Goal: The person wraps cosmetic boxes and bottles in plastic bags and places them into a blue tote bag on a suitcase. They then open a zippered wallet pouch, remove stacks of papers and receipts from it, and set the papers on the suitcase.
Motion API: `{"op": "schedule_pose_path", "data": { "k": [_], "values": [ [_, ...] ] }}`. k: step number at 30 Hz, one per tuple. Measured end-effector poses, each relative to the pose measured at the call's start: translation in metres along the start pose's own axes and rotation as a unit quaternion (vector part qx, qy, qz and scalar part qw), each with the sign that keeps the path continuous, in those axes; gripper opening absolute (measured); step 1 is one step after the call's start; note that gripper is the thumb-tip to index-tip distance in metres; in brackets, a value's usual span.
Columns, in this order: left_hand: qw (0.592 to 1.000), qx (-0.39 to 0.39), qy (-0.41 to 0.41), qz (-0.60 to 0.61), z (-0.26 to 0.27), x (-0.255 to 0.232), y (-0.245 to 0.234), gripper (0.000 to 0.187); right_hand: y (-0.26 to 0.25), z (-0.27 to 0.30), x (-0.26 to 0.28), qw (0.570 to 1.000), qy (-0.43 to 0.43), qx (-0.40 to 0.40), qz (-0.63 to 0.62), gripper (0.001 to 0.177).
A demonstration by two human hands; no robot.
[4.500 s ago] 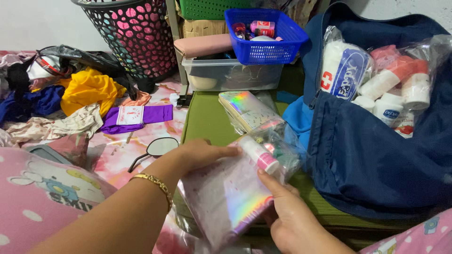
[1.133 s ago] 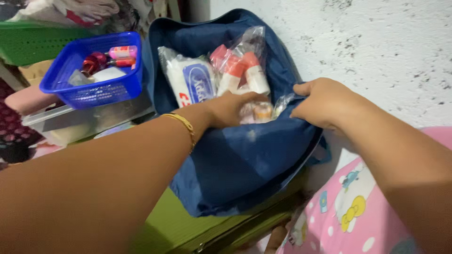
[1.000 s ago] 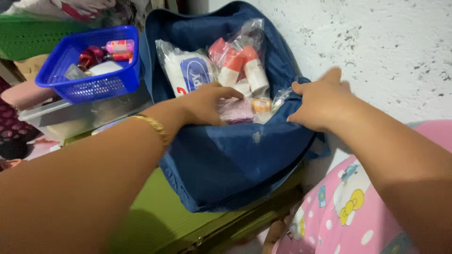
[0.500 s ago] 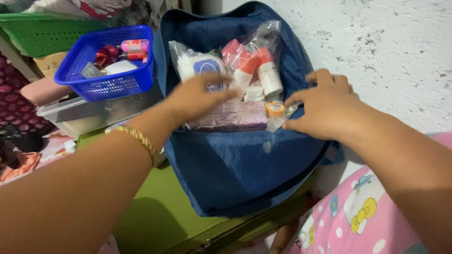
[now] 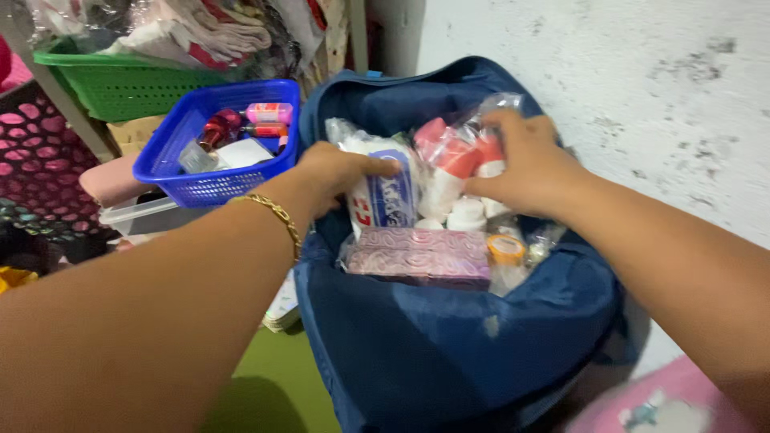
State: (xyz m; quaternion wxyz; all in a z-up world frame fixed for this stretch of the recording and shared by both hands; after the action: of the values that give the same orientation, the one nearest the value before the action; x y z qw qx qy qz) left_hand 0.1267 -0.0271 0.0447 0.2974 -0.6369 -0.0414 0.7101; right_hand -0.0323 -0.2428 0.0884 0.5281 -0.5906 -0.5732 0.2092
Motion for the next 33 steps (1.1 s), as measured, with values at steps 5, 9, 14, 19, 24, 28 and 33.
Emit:
{"op": "schedule_pose_path", "data": {
  "k": [5,9,14,19,24,28,33],
  "values": [
    [0.987,0.042,-0.061,0.143,0.003,0.020,0.019,0.064,0.015,-0.002,-0.017,0.998,0.043,0.003,-0.034,0.102],
    [0.976,0.087,0.090,0.181,-0.004,0.011,0.037,0.048,0.026,-0.005,-0.032,0.998,-0.032,0.000,0.055,0.087],
    [0.955,0.067,0.200,0.210,-0.009,-0.012,0.016,0.054,0.015,-0.010,-0.059,0.996,0.003,-0.092,0.011,0.084],
    [0.981,0.101,0.100,0.130,0.005,0.018,0.012,0.056,0.021,0.000,-0.063,0.986,-0.077,-0.141,0.054,0.081],
    [0.986,0.052,0.106,0.119,-0.004,0.033,0.012,0.065,0.031,0.003,-0.056,0.996,-0.019,-0.044,0.078,0.048],
    [0.968,0.097,0.182,0.140,-0.022,0.016,0.026,0.057,0.015,0.015,-0.040,0.994,0.024,-0.084,0.069,0.082],
    [0.959,0.121,0.230,0.113,-0.028,0.000,0.029,0.059,0.011,0.025,0.022,0.944,-0.222,-0.070,0.234,0.102]
  ]
}}
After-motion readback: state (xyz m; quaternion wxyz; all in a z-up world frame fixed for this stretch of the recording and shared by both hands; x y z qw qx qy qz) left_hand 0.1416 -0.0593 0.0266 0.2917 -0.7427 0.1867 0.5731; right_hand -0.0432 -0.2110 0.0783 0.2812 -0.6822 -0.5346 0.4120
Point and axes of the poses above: each hand's wrist, its own z-axis away from the middle knuckle, its own y-axis out of the palm, x = y × z, the point moved 6 cm from there along -z, towards the middle knuckle, and after that the axes turned 3 degrees about -x, right-handed, at the moved point
